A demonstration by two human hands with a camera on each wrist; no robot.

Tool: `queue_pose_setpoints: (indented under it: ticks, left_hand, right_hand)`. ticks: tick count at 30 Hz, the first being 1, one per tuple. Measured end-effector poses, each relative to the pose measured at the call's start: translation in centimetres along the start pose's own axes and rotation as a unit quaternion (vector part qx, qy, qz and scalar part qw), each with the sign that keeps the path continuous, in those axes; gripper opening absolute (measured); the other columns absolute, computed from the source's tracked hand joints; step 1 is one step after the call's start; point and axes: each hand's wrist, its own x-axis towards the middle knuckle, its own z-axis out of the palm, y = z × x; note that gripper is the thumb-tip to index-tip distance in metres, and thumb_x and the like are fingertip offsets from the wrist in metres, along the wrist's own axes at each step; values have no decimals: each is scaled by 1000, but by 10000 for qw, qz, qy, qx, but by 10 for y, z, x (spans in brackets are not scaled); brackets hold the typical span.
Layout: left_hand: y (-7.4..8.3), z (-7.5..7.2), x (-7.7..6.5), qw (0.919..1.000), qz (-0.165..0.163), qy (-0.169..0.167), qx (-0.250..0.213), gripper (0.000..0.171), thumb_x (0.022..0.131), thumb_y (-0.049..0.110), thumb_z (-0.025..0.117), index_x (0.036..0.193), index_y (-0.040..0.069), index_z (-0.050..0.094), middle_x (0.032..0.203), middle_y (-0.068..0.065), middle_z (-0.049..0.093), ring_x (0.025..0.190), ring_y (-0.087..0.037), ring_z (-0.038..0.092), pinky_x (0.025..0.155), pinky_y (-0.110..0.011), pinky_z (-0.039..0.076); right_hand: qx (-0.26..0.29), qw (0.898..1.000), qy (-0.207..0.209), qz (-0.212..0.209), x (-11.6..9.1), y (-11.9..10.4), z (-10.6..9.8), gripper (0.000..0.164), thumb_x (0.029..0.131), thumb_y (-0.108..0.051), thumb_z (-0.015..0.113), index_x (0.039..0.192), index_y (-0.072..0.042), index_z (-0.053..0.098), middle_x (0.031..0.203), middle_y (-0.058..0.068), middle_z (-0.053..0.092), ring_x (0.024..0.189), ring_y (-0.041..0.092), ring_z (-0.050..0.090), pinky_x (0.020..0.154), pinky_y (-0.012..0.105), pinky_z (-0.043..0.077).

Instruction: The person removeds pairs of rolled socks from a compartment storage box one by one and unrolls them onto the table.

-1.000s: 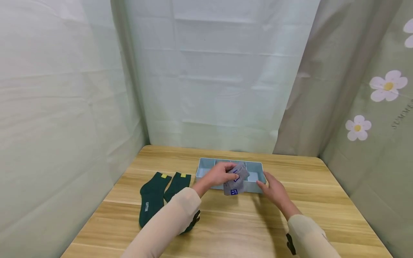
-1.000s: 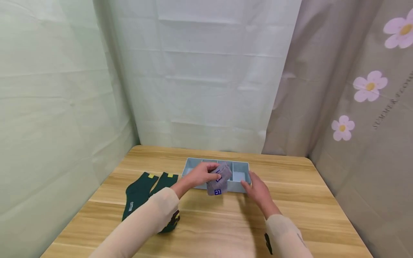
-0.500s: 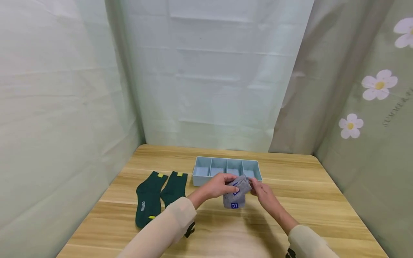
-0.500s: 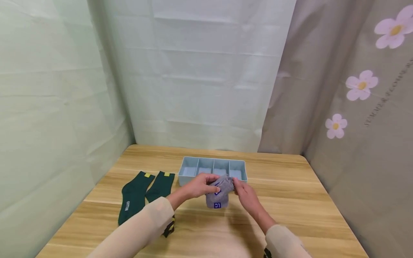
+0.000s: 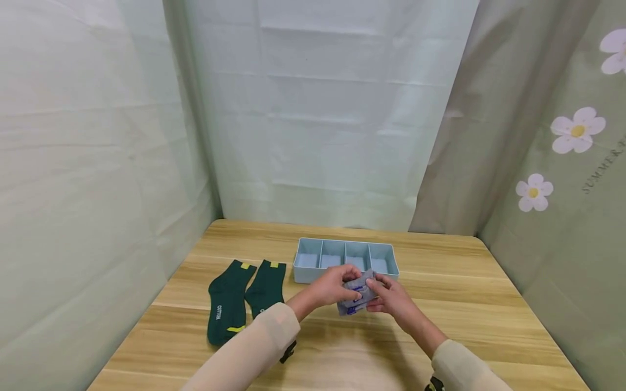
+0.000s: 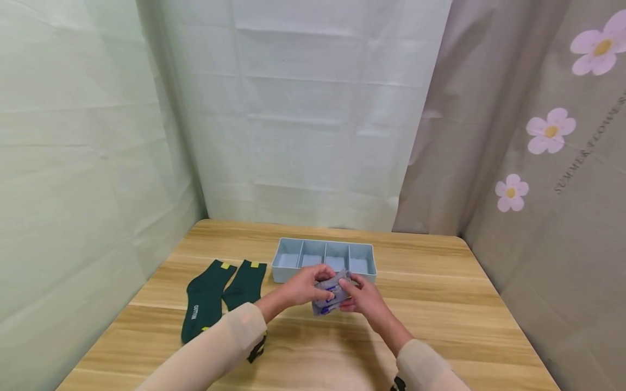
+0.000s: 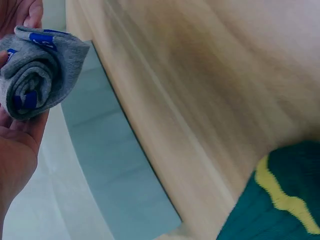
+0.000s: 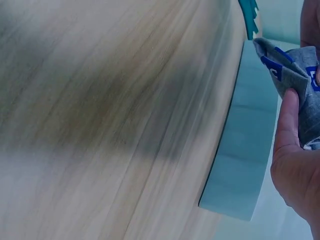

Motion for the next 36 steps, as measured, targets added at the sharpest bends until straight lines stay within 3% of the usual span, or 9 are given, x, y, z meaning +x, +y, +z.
queue_pose_setpoints:
  ticks: [6,9,13,16,23,28,30,33,36]
  left_hand:
    - [-8,1,-11,9996,142,-91,-232,38,94,24,71,129,13,61,119,-1,66,106,-15,61,91,-36,51]
    - [-15,0,-19,9960,-137,-223,-858,45,101,29,59,140,5,53,131,-11,60,117,-25,59,95,-44,50]
    - [-24,0,-28,9751,-900,-506,-1964,50,106,34,48,145,4,46,129,-17,57,114,-32,59,92,-52,51]
    - [-29,1,-31,9633,-1179,-619,-2330,46,105,31,50,143,5,48,121,-14,59,108,-29,62,91,-51,52]
    - [-34,8,-37,9654,-1275,-643,-2182,35,100,18,60,132,5,60,110,-9,63,98,-21,61,85,-43,54]
    - [-38,15,-41,9717,-1351,-611,-1838,27,99,15,62,123,5,65,108,-9,63,95,-22,60,81,-41,55]
    - [-39,18,-42,9773,-1369,-542,-1522,24,98,14,63,119,5,66,108,-8,62,93,-21,59,78,-40,55]
    - [-42,22,-43,9844,-1382,-417,-1008,20,96,16,65,115,7,67,106,-6,62,90,-21,57,74,-40,52]
    - [-41,23,-43,9912,-1231,-217,-433,19,95,19,66,111,9,69,105,-4,63,91,-20,56,76,-42,50]
  right_hand:
    - [82,9998,-184,-44,-3,3,-3,61,102,-30,57,146,7,35,110,19,63,82,23,69,79,41,58]
    - [144,9997,-202,-17,-4,6,-3,62,102,-29,57,146,7,34,108,18,63,82,23,69,79,41,58]
    - [287,9990,-342,-62,-6,9,-3,59,103,-26,56,144,9,33,108,18,63,85,25,70,81,41,58]
    - [321,9976,-602,-142,-8,11,-3,53,104,-21,54,141,11,34,107,17,64,87,25,70,82,43,57]
    - [5,9942,-1061,-158,-14,18,-4,55,104,-15,51,142,17,30,111,18,63,89,24,69,84,47,56]
    - [-865,9924,-779,-408,-20,25,-6,54,101,-15,57,140,17,38,116,24,62,95,26,66,82,46,56]
    - [-1439,9854,-592,-684,-22,29,-6,54,99,-15,60,139,16,41,119,28,62,100,32,66,83,44,56]
    - [-2324,9649,-336,-1181,-24,35,-7,53,98,-14,63,140,13,44,126,32,59,110,42,62,88,47,54]
    - [-3348,9244,-89,-1825,-25,39,-6,52,97,-15,65,141,7,48,132,28,57,117,44,58,95,52,49]
